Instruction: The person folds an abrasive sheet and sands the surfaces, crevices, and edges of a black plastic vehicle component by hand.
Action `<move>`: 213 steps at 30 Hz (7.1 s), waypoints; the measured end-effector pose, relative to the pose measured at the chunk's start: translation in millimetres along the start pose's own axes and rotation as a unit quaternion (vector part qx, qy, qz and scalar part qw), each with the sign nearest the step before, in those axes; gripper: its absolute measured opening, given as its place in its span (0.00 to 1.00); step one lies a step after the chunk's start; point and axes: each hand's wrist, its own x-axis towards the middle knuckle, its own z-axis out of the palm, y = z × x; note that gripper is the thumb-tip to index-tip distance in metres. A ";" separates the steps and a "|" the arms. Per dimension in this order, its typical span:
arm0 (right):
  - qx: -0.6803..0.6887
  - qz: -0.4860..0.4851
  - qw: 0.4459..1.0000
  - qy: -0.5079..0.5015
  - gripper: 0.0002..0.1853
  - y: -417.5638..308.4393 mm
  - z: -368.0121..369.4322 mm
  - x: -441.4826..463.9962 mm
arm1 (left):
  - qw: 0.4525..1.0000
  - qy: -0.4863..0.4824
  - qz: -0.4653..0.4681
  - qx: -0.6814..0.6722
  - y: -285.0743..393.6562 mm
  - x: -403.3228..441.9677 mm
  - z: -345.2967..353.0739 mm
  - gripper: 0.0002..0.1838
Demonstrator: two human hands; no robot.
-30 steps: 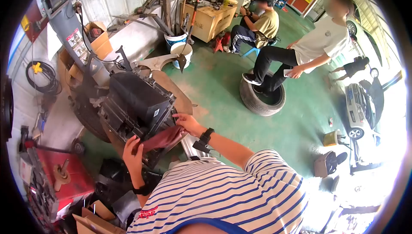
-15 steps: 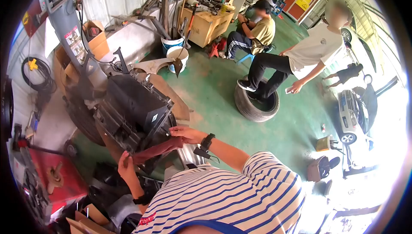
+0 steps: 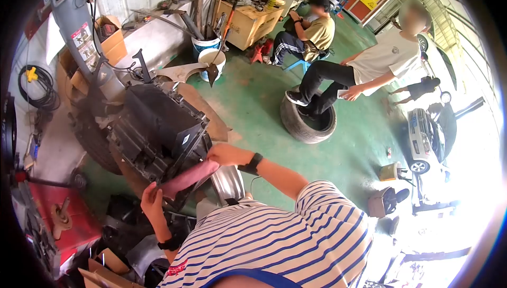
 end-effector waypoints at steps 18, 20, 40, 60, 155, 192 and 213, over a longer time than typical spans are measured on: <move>-0.040 -0.218 0.959 0.177 0.23 60.7 17.5 154.3 | 0.866 0.077 0.307 0.386 -21.3 141.7 131.6 0.26; 0.089 -0.078 0.983 0.140 0.24 25.5 5.0 146.7 | 0.884 0.065 0.291 0.361 -11.3 136.3 132.1 0.26; 0.293 -0.064 0.936 0.185 0.29 27.2 16.0 128.6 | 0.874 0.074 0.298 0.376 -17.4 118.9 130.1 0.25; -0.023 -0.056 0.966 0.250 0.30 -31.2 -76.1 134.3 | 0.770 0.112 0.342 0.527 58.9 134.9 114.1 0.25; -0.173 -0.362 0.914 0.066 0.22 -51.4 126.7 167.1 | 0.863 0.153 0.247 0.414 -67.3 90.7 -52.1 0.18; -0.077 -0.143 0.974 0.157 0.20 -73.6 128.3 127.6 | 0.923 0.135 0.171 0.317 -64.2 133.4 -32.5 0.13; -0.045 -0.120 0.992 0.018 0.28 -45.4 146.9 71.4 | 0.887 0.077 0.149 0.430 -95.5 30.8 -32.4 0.11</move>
